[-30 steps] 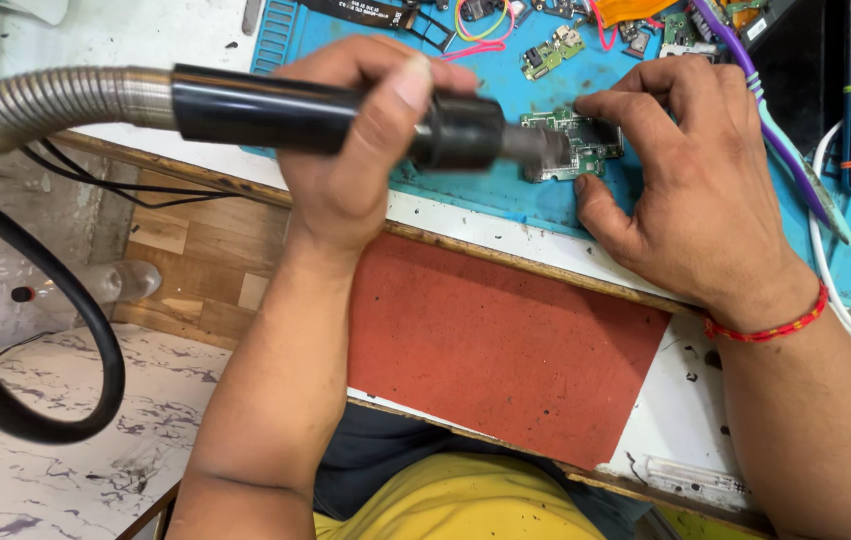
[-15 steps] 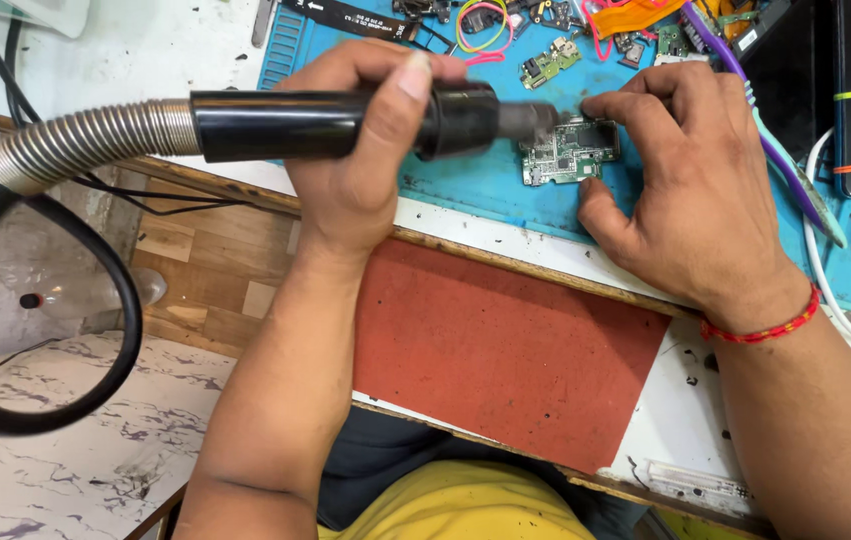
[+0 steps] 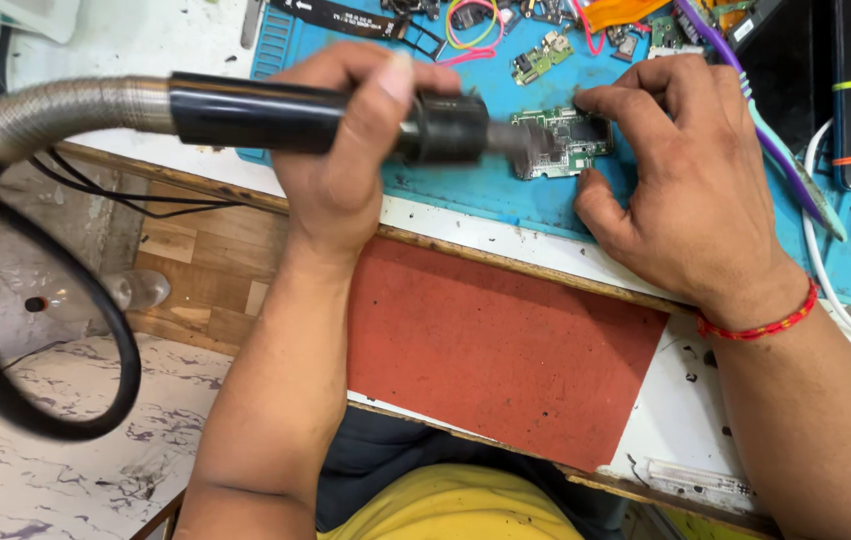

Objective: The person cleans a mobile phone circuit board using a brush and then applies heat to the components using a hot air rework station.

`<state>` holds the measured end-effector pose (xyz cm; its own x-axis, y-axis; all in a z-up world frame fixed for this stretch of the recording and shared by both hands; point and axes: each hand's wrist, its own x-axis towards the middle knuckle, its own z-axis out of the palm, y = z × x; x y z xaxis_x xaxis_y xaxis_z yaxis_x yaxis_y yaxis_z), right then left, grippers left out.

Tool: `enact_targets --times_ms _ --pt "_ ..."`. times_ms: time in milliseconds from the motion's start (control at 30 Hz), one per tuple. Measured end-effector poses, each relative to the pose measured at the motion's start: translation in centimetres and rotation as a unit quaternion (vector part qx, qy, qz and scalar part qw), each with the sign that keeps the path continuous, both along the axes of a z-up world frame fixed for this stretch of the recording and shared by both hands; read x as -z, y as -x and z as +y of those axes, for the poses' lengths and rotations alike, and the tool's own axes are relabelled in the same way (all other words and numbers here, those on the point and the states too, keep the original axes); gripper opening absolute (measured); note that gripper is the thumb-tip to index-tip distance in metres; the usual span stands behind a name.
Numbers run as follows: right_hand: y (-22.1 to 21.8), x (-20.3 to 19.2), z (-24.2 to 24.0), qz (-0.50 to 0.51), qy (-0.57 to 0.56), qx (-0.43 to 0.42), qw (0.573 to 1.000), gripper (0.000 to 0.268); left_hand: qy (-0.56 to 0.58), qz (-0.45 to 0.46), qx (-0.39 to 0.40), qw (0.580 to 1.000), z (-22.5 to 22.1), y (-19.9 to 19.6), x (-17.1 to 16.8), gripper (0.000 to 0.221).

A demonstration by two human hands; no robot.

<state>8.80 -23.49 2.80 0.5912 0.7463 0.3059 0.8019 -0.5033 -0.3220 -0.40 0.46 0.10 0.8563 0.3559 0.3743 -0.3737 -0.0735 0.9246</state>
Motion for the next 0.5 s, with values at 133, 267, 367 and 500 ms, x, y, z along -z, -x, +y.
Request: enact_targets --times_ms 133,267,367,500 --pt "-0.17 0.64 -0.28 0.018 -0.022 0.004 1.000 0.048 -0.023 -0.002 0.001 1.000 -0.34 0.10 -0.16 0.031" --pt "-0.35 1.08 -0.45 0.037 -0.027 0.007 0.999 0.049 -0.027 -0.013 0.023 0.999 -0.24 -0.12 -0.59 0.030" --pt "-0.47 1.06 -0.39 0.045 -0.031 0.008 0.998 0.050 -0.013 0.009 -0.021 1.000 -0.55 -0.29 -0.51 0.029" --pt "-0.35 0.99 -0.19 0.049 -0.035 0.039 0.997 0.049 -0.004 -0.003 0.050 0.999 -0.08 -0.04 -0.74 0.028"
